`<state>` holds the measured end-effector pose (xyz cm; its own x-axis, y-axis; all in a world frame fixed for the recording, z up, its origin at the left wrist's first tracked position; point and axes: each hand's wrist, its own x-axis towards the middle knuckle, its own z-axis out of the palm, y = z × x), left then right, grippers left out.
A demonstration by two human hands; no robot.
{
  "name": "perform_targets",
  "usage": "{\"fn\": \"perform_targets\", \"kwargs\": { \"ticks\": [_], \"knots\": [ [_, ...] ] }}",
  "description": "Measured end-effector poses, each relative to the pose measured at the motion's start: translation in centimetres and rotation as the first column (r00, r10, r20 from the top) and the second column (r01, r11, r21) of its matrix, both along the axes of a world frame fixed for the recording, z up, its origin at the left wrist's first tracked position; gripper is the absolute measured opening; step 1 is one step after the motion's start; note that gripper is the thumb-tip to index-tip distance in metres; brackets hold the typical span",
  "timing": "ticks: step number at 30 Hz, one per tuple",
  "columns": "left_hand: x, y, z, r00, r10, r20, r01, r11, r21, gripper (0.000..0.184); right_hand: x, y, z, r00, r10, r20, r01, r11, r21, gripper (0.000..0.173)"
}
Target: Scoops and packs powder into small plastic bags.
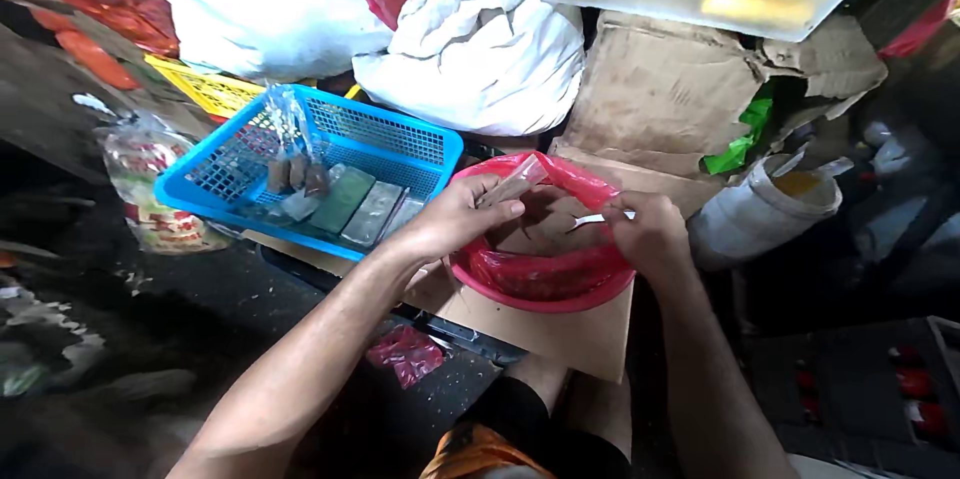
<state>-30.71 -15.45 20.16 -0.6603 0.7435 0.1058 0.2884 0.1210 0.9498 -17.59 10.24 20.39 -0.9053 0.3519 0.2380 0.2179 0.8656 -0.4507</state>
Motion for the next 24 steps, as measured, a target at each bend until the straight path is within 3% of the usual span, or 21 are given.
{"fn": "perform_targets", "kwargs": {
  "ticks": [7,14,19,24],
  "knots": [
    [-0.2,-0.4,-0.3,0.997,-0.056,0.049,0.054,0.998,0.044,0.014,0.5,0.9,-0.1,0.999,-0.019,-0.046,0.019,1.0,-0.005,0.016],
    [0.2,-0.9,-0.2,0.997,-0.065,0.04,0.064,0.997,0.033,0.015,0.7,1.5,-0.1,0.989,-0.044,-0.138,-0.003,0.946,-0.323,0.014],
    [-0.3,-1.1,-0.2,0.99,-0.143,0.012,0.142,0.989,0.043,0.013,1.3,1.9,1.5,0.957,0.022,-0.288,-0.175,0.836,-0.519,0.014],
    [-0.4,-1.3,-0.3,0.966,-0.257,0.034,0.253,0.963,0.098,0.012,0.7,1.5,5.1,0.911,0.114,-0.396,-0.324,0.793,-0.517,0.014]
  ]
}}
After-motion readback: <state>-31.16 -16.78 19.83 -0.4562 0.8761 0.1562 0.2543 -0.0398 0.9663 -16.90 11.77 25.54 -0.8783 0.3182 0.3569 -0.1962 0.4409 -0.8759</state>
